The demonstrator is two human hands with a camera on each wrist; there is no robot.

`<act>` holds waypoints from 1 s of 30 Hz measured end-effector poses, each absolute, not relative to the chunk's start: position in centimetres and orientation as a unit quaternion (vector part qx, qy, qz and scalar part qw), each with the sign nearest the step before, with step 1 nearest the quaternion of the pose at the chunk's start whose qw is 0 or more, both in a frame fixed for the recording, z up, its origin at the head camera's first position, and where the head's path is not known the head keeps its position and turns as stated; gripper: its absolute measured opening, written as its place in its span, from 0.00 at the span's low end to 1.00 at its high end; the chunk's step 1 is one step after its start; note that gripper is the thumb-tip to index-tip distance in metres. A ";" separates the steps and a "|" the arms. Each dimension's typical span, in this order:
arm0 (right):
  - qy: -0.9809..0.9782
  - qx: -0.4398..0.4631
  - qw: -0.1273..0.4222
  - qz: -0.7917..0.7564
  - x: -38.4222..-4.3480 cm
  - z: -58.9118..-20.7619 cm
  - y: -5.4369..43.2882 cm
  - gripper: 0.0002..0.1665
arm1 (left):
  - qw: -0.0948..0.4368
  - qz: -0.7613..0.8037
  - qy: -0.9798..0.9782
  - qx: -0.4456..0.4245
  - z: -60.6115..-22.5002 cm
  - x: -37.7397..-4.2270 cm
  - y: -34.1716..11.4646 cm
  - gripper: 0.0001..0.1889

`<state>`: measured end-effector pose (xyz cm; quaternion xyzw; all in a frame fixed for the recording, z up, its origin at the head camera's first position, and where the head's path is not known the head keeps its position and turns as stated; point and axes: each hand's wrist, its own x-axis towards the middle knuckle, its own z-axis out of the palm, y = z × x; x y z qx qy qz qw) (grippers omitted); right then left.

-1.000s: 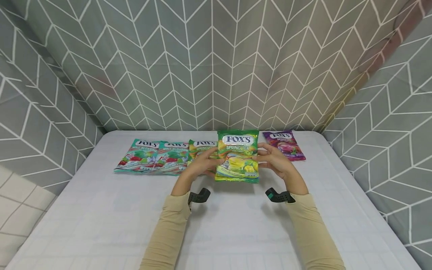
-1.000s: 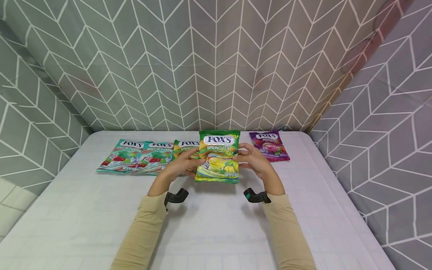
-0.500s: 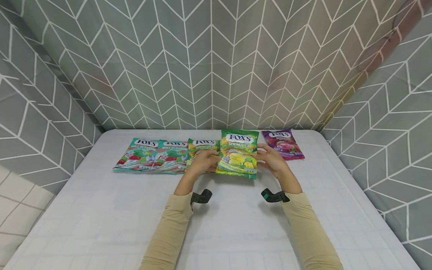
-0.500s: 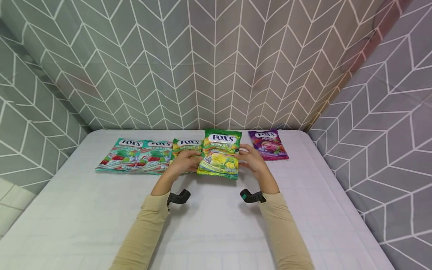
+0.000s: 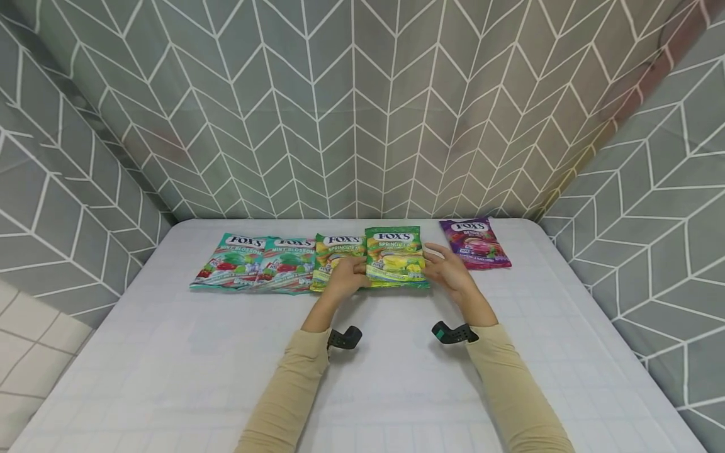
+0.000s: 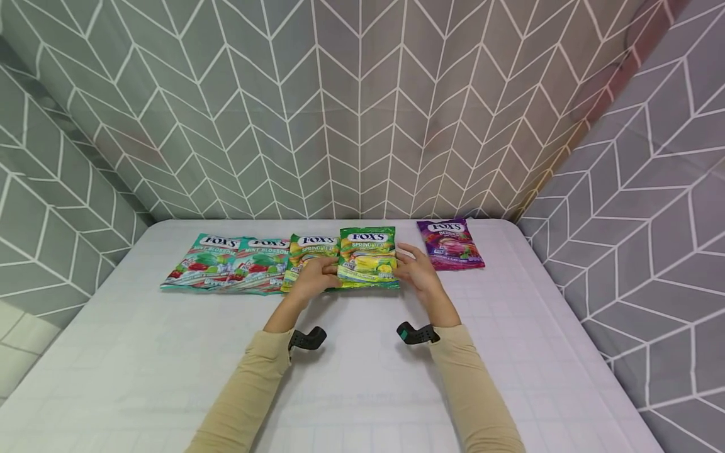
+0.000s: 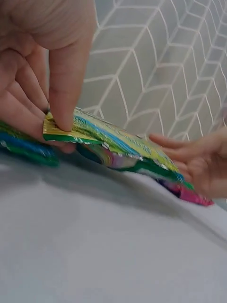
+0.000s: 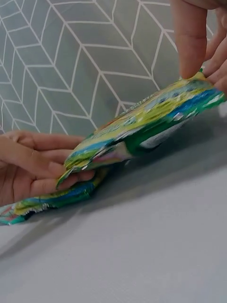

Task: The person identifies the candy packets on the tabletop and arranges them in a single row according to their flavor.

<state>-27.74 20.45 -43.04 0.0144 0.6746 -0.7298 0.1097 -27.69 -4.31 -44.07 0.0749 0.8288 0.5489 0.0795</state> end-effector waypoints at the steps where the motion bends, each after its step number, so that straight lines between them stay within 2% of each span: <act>1: 0.675 0.011 0.108 -0.729 -27.8 -43.2 20.4 0.38 | 0.074 0.546 0.831 0.076 -44.2 -27.7 -4.1 0.34; 7: 0.697 0.006 0.115 -0.708 -27.8 -43.7 19.9 0.34 | 0.053 0.513 0.855 0.065 -44.2 -27.3 -3.3 0.33; 21: 0.749 0.018 0.145 -0.647 -27.7 -43.4 20.0 0.35 | -0.023 0.445 0.893 0.067 -42.9 -26.3 -2.4 0.29; 30: 0.774 -0.019 0.163 -0.612 -27.5 -43.0 20.2 0.36 | -0.028 0.404 0.910 0.085 -43.1 -26.3 -2.3 0.27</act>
